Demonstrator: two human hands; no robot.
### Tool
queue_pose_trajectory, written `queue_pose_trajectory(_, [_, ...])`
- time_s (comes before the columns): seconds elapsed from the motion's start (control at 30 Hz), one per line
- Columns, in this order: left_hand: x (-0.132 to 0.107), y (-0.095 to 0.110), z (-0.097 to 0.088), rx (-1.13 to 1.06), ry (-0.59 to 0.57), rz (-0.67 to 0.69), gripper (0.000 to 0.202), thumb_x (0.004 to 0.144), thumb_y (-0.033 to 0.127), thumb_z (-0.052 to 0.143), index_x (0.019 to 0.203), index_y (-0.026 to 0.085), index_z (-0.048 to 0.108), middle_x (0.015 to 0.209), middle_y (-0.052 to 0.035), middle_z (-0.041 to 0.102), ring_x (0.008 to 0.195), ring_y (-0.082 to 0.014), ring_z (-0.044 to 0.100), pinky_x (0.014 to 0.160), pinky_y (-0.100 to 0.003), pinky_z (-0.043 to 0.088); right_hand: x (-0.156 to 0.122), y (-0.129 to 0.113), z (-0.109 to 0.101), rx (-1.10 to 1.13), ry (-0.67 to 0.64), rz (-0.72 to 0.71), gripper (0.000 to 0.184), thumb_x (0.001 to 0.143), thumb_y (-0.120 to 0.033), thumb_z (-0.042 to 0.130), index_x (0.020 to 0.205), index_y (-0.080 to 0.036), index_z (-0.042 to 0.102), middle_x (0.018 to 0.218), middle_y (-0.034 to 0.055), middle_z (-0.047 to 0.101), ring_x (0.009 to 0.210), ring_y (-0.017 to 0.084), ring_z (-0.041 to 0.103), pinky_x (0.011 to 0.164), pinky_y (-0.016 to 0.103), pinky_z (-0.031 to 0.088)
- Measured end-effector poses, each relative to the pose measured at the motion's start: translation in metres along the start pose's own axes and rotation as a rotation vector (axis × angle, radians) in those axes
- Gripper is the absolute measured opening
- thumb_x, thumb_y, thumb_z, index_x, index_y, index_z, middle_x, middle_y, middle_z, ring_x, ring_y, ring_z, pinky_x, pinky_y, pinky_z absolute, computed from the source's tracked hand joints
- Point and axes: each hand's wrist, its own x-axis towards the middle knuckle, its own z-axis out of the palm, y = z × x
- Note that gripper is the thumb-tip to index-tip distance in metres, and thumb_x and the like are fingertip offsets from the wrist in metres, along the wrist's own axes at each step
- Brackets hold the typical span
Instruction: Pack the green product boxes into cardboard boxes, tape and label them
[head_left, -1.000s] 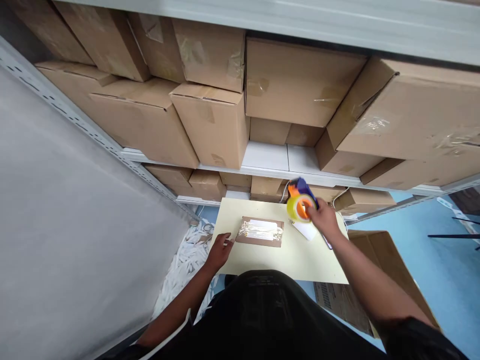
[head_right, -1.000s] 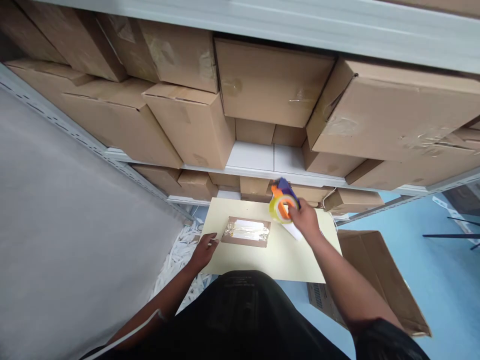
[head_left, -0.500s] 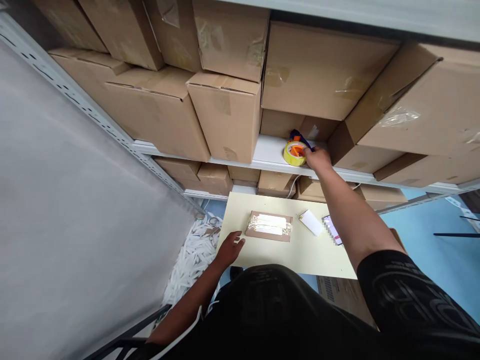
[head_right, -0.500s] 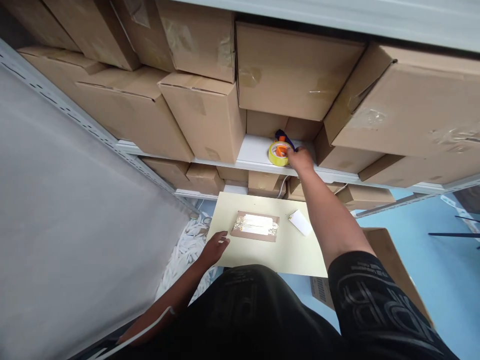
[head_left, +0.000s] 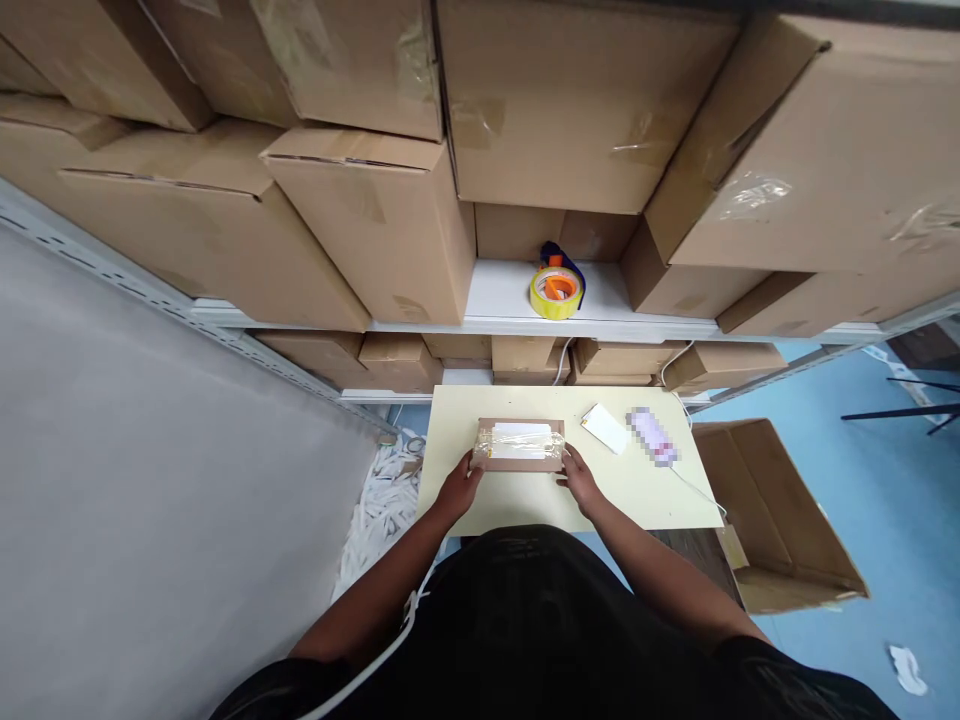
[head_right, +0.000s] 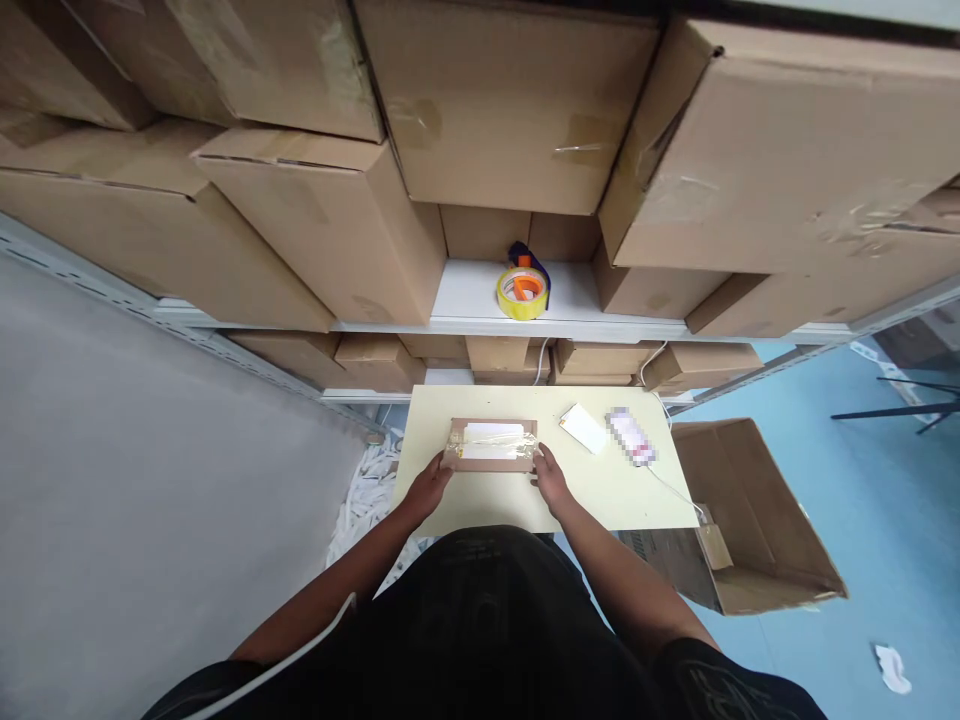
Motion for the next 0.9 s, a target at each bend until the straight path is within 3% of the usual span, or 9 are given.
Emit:
queue_pose_trajectory(0.07, [-0.001, 0.004, 0.001, 0.012, 0.019, -0.034, 0.068, 0.098, 0.042, 0.050, 0.160, 0.018, 0.036, 0.156, -0.0135, 0.052, 0.143, -0.0286, 0.052, 0.118, -0.041, 0.038, 0.001, -0.002, 0.005, 0.159, 0.039, 0.013, 0.076, 0.094, -0.059, 0.049, 0.161, -0.026, 0.036, 0.139, 0.0105, 0.064, 0.111, 0.024, 0.068, 0.084, 0.035, 0.059])
queue_pose_trajectory(0.17, [-0.002, 0.009, 0.000, 0.046, 0.017, -0.036, 0.074, 0.096, 0.040, 0.053, 0.163, 0.019, 0.029, 0.162, -0.0131, 0.045, 0.145, -0.0296, 0.049, 0.118, -0.041, 0.037, -0.002, -0.006, 0.006, 0.173, 0.069, -0.032, 0.073, 0.089, -0.057, 0.057, 0.155, -0.029, 0.047, 0.140, 0.0072, 0.064, 0.116, 0.027, 0.065, 0.083, 0.036, 0.060])
queue_pose_trajectory(0.27, [-0.005, 0.014, -0.003, 0.070, -0.008, -0.021, 0.073, 0.095, 0.041, 0.055, 0.162, 0.023, 0.032, 0.160, -0.0112, 0.048, 0.144, -0.0306, 0.050, 0.118, -0.043, 0.036, -0.008, -0.007, 0.009, 0.133, 0.071, -0.058, 0.066, 0.089, -0.060, 0.057, 0.148, -0.030, 0.056, 0.141, 0.0053, 0.063, 0.121, 0.027, 0.062, 0.084, 0.037, 0.061])
queue_pose_trajectory(0.5, [-0.019, 0.041, -0.020, 0.064, -0.024, 0.090, 0.075, 0.096, 0.051, 0.055, 0.162, 0.024, 0.032, 0.161, -0.0107, 0.047, 0.147, -0.0313, 0.047, 0.118, -0.044, 0.036, -0.042, -0.027, 0.007, 0.096, 0.137, -0.131, 0.070, 0.091, -0.070, 0.055, 0.150, -0.031, 0.054, 0.145, 0.0044, 0.062, 0.119, 0.028, 0.066, 0.092, 0.042, 0.060])
queue_pose_trajectory(0.6, [-0.019, 0.071, -0.027, 0.055, -0.043, 0.178, 0.074, 0.097, 0.055, 0.053, 0.162, 0.024, 0.033, 0.164, -0.0092, 0.042, 0.150, -0.0308, 0.042, 0.121, -0.044, 0.034, -0.066, -0.046, -0.007, 0.115, 0.233, -0.188, 0.072, 0.092, -0.073, 0.052, 0.150, -0.031, 0.054, 0.146, 0.0038, 0.062, 0.122, 0.029, 0.064, 0.093, 0.042, 0.060])
queue_pose_trajectory(0.73, [-0.016, 0.125, -0.027, 0.030, -0.108, 0.336, 0.072, 0.098, 0.060, 0.049, 0.160, 0.025, 0.039, 0.163, -0.0072, 0.044, 0.150, -0.0304, 0.041, 0.125, -0.044, 0.029, -0.095, -0.069, -0.039, 0.161, 0.375, -0.261, 0.074, 0.092, -0.074, 0.050, 0.149, -0.026, 0.056, 0.149, 0.0067, 0.060, 0.125, 0.031, 0.062, 0.090, 0.042, 0.062])
queue_pose_trajectory(0.9, [-0.027, 0.199, 0.004, 0.050, -0.166, 0.486, 0.070, 0.100, 0.062, 0.045, 0.160, 0.026, 0.041, 0.162, -0.0056, 0.045, 0.150, -0.0300, 0.041, 0.125, -0.046, 0.029, -0.121, -0.074, -0.098, 0.232, 0.531, -0.357, 0.077, 0.093, -0.075, 0.047, 0.148, -0.022, 0.057, 0.146, 0.0105, 0.061, 0.124, 0.032, 0.061, 0.086, 0.042, 0.063])
